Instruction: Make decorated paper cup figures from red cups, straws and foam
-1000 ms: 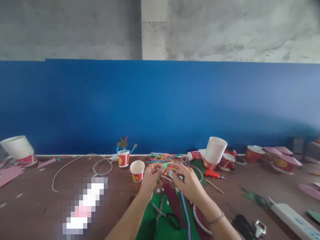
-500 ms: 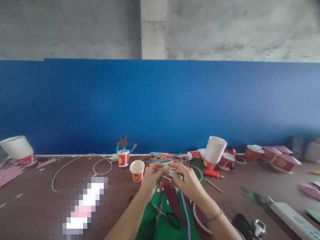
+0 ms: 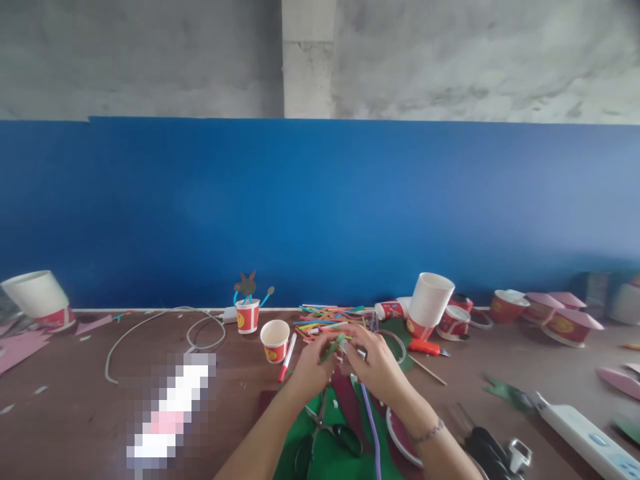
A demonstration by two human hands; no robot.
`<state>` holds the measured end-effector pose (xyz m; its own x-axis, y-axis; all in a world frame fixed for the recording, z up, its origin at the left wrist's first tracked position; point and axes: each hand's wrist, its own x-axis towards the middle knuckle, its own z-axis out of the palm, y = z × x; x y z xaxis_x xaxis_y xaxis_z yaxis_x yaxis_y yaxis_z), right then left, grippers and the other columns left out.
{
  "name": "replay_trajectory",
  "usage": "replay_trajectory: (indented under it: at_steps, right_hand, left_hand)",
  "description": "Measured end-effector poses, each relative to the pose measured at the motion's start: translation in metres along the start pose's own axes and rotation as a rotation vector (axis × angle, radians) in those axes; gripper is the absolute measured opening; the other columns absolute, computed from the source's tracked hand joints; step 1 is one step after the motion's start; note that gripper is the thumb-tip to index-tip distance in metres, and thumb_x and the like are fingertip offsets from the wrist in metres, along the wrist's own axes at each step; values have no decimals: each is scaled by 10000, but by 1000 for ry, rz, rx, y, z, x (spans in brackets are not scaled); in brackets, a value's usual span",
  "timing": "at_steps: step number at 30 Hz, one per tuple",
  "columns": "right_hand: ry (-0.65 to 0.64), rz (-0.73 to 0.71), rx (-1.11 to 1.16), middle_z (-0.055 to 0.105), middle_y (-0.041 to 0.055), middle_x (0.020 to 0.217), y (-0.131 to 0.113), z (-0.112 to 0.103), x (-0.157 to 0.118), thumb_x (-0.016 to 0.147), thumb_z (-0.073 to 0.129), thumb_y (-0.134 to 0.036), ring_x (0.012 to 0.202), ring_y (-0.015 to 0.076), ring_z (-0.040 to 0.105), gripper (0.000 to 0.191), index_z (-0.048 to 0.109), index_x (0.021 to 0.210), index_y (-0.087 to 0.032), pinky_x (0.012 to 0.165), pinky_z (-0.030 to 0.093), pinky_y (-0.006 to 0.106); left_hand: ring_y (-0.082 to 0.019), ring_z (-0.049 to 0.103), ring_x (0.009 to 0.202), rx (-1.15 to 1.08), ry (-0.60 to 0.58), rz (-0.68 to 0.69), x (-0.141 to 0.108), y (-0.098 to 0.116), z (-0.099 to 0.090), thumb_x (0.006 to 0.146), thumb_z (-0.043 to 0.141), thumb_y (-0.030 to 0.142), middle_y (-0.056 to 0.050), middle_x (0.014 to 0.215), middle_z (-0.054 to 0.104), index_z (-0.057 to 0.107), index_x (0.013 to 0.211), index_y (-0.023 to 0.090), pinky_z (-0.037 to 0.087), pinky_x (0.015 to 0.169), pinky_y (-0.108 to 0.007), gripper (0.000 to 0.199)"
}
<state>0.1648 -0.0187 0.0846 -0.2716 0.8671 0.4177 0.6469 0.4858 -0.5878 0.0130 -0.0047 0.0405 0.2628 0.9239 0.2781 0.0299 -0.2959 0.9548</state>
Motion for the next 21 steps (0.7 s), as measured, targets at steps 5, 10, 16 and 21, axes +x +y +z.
replay_trajectory:
  at_steps: [5,10,16,21]
  right_hand:
    - [8,-29,-47,675,21,756,2,5,-1,888,391,-264,835,211,624,304,540,1147,-211,848,411,375]
    - [-1,-11,-58,687,18,828,5,10,1,872,415,-242,909,210,606,280,537,1124,-235,852,390,369]
    - [-186,130,-293,677,68,823,2,14,-8,791,436,-175,811,223,632,180,604,855,-176,691,436,311]
    - [-667,145,-453,707,159,925,-36,30,-35,727,629,-389,872,336,665,324,669,933,-142,690,487,371]
  left_hand:
    - [-182,604,731,215,94,55,-2,5,-1,870,445,295,-64,840,677,656,1015,186,461,660,-264,278]
    - [-180,592,716,244,192,16,5,3,-11,838,474,304,-39,750,672,676,821,184,438,654,-254,236]
    - [-167,576,601,98,146,-154,12,-1,-37,725,595,346,-13,579,627,670,743,165,399,533,-223,197]
    - [-176,600,657,245,232,-167,9,0,-45,700,623,350,-25,651,660,639,740,163,416,601,-236,192]
